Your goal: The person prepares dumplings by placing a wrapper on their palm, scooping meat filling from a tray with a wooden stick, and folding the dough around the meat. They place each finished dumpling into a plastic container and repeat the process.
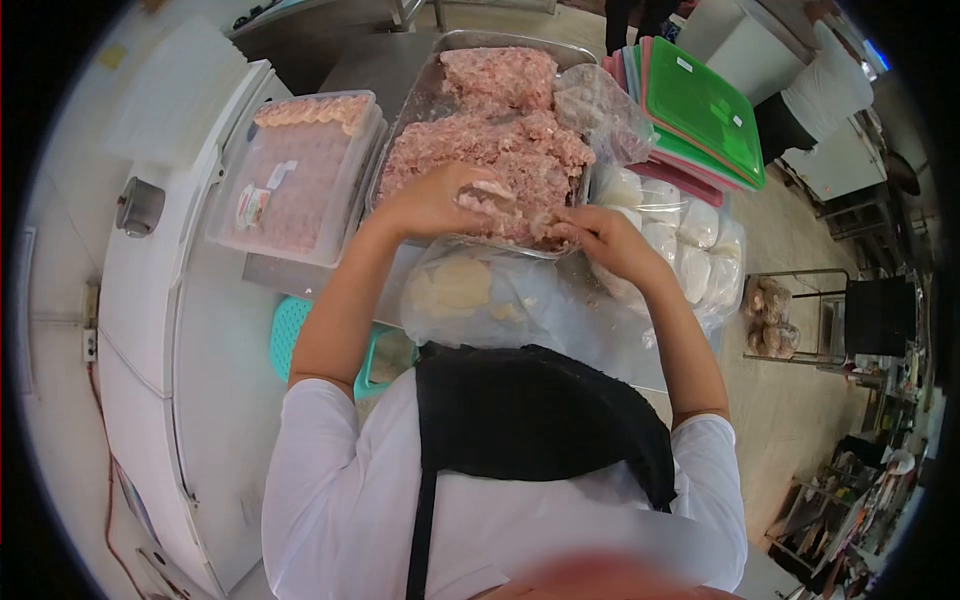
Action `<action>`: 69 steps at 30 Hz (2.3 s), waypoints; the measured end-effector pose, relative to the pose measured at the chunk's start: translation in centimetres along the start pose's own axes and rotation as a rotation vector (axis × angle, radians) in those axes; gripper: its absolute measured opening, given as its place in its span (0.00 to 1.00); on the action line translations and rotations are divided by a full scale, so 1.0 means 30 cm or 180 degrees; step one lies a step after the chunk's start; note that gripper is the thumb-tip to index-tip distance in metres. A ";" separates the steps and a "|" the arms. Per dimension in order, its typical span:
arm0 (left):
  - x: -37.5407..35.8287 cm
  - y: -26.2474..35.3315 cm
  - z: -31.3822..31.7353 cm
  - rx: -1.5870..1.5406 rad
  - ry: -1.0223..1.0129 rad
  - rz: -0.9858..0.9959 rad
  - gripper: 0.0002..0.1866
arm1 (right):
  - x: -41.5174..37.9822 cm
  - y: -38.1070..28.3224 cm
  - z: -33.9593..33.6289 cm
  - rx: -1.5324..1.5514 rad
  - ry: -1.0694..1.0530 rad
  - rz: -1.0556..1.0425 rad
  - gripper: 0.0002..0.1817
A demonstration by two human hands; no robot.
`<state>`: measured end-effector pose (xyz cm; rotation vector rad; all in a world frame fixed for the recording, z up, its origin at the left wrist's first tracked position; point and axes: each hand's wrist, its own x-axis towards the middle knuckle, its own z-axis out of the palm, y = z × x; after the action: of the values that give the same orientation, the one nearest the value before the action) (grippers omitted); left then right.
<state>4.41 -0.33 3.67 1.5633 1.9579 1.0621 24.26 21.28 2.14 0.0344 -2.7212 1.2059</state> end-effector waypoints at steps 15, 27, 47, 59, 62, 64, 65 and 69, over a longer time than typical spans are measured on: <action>-0.055 -0.030 0.046 0.0384 0.1146 -0.0600 0.35 | -0.023 0.062 -0.049 -0.1578 0.0132 0.0794 0.13; -0.075 -0.059 -0.038 0.0369 0.0460 -0.0318 0.33 | 0.019 -0.277 -0.026 -0.1210 0.0499 0.0149 0.16; -0.386 -0.297 -0.487 0.0101 0.0757 -0.0089 0.32 | 0.231 -0.465 0.300 -0.0277 0.0722 0.0473 0.14; -0.148 -0.718 -0.558 0.0926 0.1341 -0.0529 0.42 | -0.025 -0.425 0.446 0.1220 0.2152 0.1869 0.13; -0.100 -0.738 -0.538 0.1160 0.1196 -0.0755 0.43 | -0.075 -0.421 0.448 0.1172 0.2139 0.2025 0.16; -0.073 -0.765 -0.522 0.1299 0.1397 -0.0492 0.43 | -0.089 -0.416 0.447 0.1164 0.2119 0.2124 0.16; -0.061 -0.778 -0.515 0.1361 0.1492 -0.0363 0.43 | -0.090 -0.412 0.446 0.1186 0.2122 0.2166 0.16; -0.034 -0.798 -0.538 0.1209 0.1133 -0.0675 0.41 | -0.090 -0.328 0.411 0.0900 0.1903 0.2048 0.15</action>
<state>-22.08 -8.03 -4.90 1.3667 2.6292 0.9723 26.06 5.42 0.78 -1.0504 -2.0593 1.4315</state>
